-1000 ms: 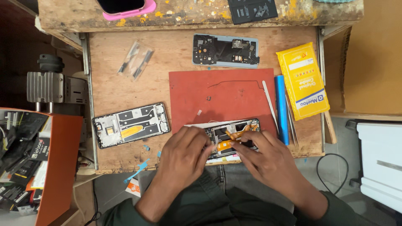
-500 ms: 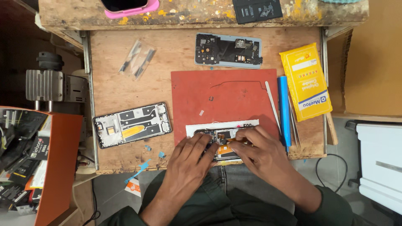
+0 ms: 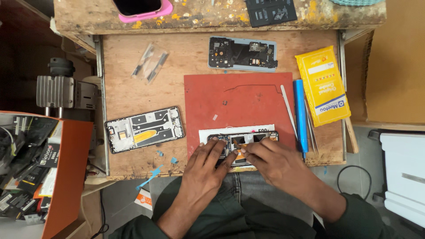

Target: The person is repairing a smartphone by peeling off adhesive tape from the internal components and using tweezers to adjust and connect ribbon cables. The person handles the phone chassis, battery, and circuit board while working on a cluttered wooden workbench.

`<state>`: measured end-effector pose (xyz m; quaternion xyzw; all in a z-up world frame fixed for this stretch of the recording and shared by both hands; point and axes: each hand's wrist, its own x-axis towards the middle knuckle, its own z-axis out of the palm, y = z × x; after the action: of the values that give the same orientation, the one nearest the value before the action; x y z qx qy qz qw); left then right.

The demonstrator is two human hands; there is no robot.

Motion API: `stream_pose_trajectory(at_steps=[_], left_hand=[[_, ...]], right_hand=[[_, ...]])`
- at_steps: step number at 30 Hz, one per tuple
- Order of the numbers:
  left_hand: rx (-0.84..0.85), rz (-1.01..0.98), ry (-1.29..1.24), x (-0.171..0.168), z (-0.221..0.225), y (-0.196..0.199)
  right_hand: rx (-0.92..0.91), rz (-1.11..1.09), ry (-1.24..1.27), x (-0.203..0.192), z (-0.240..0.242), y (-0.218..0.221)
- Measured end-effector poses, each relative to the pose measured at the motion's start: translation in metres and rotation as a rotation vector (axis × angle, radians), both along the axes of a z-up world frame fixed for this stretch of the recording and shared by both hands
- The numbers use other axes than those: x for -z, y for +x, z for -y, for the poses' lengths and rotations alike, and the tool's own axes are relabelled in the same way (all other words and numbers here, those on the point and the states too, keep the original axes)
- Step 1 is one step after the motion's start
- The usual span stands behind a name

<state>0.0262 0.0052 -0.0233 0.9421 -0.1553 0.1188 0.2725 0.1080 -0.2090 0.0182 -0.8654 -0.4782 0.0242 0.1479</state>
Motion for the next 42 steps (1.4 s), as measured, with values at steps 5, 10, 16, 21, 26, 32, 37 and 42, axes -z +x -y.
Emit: stream_pose_trajectory(at_steps=[5, 10, 16, 21, 26, 32, 37, 42], left_hand=[[-0.017, -0.006, 0.063, 0.000, 0.004, -0.003], [-0.025, -0.016, 0.052, 0.002, 0.007, -0.006], [-0.017, -0.048, 0.061, 0.004, 0.009, -0.008], [-0.007, -0.061, 0.074, 0.003, 0.009, -0.009], [0.002, -0.039, 0.123, 0.003, 0.012, -0.007], [-0.009, -0.043, 0.157, 0.001, 0.016, -0.004], [-0.007, -0.071, 0.165, 0.002, 0.016, -0.007], [-0.005, -0.071, 0.145, 0.002, 0.016, -0.007]], right_hand=[[-0.150, 0.099, -0.137, -0.005, 0.006, 0.005], [-0.105, -0.037, -0.085, -0.001, 0.016, 0.013], [-0.007, -0.007, -0.070, 0.002, 0.045, 0.010], [0.074, 0.018, -0.073, 0.006, 0.057, 0.007], [0.019, 0.014, -0.022, 0.014, 0.042, 0.001], [0.074, 0.088, 0.006, 0.009, 0.044, -0.001], [0.042, 0.143, -0.036, 0.003, 0.057, 0.009], [-0.207, 0.151, -0.065, 0.000, 0.057, 0.039]])
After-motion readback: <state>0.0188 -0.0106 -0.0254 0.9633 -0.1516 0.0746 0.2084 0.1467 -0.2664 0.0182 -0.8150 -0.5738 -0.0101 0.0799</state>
